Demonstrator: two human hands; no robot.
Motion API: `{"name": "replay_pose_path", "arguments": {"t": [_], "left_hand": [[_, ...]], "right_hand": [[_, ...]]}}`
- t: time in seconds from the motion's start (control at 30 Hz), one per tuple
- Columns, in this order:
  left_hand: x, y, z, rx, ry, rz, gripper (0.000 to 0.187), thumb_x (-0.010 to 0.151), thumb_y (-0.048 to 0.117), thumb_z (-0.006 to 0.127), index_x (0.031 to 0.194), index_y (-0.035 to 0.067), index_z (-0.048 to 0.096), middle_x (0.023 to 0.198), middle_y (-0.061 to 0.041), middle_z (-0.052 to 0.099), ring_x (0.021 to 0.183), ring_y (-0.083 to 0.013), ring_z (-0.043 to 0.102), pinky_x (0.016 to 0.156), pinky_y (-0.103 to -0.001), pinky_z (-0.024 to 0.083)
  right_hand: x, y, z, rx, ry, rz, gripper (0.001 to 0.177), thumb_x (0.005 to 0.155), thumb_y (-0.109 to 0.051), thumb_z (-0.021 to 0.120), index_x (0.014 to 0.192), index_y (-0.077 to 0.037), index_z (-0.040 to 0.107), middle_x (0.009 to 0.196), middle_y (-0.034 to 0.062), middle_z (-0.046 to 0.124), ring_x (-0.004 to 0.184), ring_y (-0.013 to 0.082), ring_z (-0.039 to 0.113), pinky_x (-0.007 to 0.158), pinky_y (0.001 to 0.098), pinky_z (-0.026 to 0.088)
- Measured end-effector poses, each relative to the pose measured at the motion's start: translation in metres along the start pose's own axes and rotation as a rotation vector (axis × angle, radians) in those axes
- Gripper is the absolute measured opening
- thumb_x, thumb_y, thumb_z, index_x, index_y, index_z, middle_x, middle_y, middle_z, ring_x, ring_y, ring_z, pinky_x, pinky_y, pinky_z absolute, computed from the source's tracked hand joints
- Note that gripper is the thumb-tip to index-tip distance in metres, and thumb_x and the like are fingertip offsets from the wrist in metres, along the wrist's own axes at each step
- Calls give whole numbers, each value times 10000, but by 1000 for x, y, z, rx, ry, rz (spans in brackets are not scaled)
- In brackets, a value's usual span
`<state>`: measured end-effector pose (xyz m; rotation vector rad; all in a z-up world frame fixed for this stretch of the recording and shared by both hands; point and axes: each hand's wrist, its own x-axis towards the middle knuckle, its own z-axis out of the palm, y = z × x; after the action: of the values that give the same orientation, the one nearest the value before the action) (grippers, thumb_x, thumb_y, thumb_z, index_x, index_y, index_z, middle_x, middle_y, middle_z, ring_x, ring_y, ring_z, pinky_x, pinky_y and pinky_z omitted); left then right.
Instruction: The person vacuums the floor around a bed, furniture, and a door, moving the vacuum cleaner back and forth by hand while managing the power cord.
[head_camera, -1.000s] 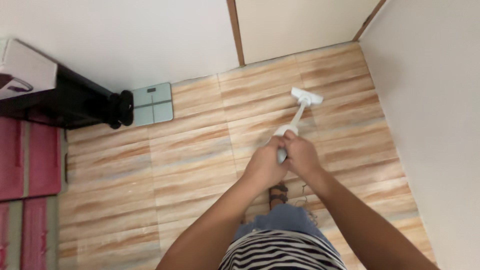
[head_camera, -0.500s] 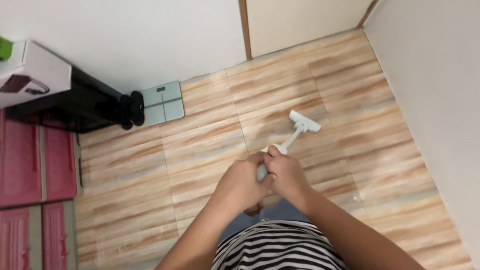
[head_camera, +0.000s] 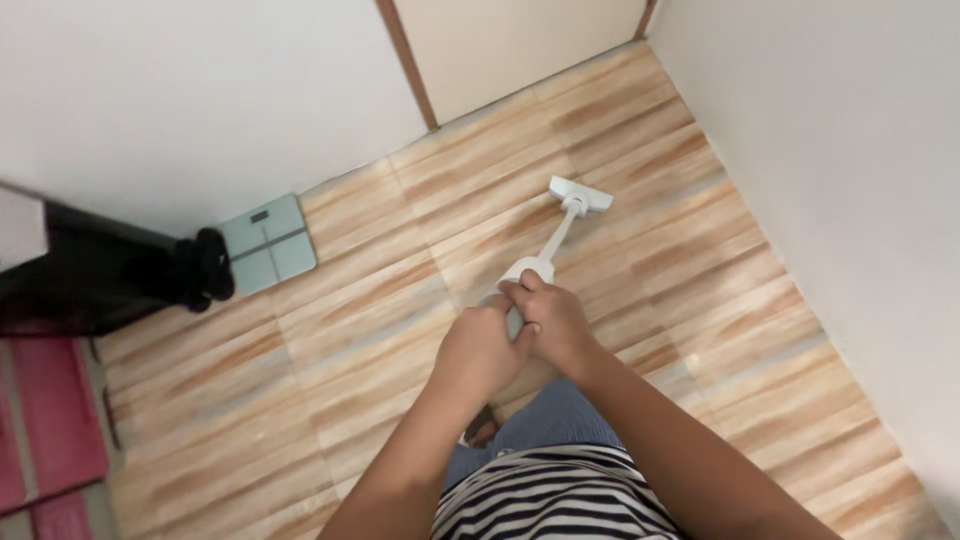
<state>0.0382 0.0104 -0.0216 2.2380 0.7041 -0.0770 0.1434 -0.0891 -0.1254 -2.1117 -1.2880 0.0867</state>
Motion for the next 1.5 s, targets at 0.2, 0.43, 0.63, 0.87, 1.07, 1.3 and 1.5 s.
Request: {"name": "replay_pose_path", "arguments": {"t": [0.2, 0.43, 0.63, 0.87, 1.07, 1.3, 1.5], "left_hand": [[86, 55, 28, 28, 8, 56, 428, 818, 305, 760, 1048, -36, 644, 856, -272, 712, 801, -449, 705, 705, -519, 566], [188, 109, 50, 23, 7, 70, 415, 849, 308, 728, 1070, -30, 632, 863, -268, 719, 799, -449, 712, 716, -508, 579], [271, 139, 61, -3, 10, 51, 433, 850, 327, 727, 1121, 6, 623, 962, -258, 714, 891, -447, 694, 762, -515, 562], [357, 166, 77, 31, 54, 147, 418, 861, 325, 723, 1104, -5, 637, 1059, -244, 699, 943, -449, 679, 775, -525, 545], [407, 184, 81, 21, 43, 175, 387, 875, 308, 725, 1088, -7, 649, 1042, -238, 710, 970, -433, 689, 818, -504, 563], [370, 162, 78, -68, 191, 399, 574, 866, 290, 710, 1329, 15, 512, 1070, -280, 686, 928, -490, 666, 738, -539, 546], [269, 136, 37, 201, -249, -60, 506, 884, 430, 674, 1293, 157, 557, 882, -209, 748, 815, -432, 721, 727, -525, 574]], "right_hand": [[46, 77, -44, 7, -10, 54, 493, 749, -203, 654, 1233, -122, 688, 1024, 96, 634, 870, 342, 672, 745, 433, 546], [107, 172, -76, 34, 16, 134, 508, 733, -270, 697, 1227, -150, 691, 984, 97, 609, 837, 337, 675, 707, 437, 542], [161, 243, -91, 0, 58, 122, 454, 760, -241, 689, 1207, -162, 705, 1008, 100, 626, 874, 345, 675, 738, 441, 543], [215, 314, -111, 33, 126, 89, 405, 792, -226, 666, 1186, -150, 718, 1082, 96, 653, 941, 343, 681, 771, 430, 549], [249, 352, -127, 23, 154, 86, 401, 786, -247, 679, 1171, -146, 725, 1060, 85, 656, 927, 342, 680, 751, 430, 547], [221, 328, -105, -43, 147, 2, 440, 826, -203, 693, 1261, -142, 662, 1054, 121, 625, 863, 344, 670, 707, 436, 541], [155, 229, -102, 129, -65, 177, 496, 849, -106, 704, 1338, -169, 662, 1132, 97, 640, 872, 320, 703, 709, 398, 564]]}}
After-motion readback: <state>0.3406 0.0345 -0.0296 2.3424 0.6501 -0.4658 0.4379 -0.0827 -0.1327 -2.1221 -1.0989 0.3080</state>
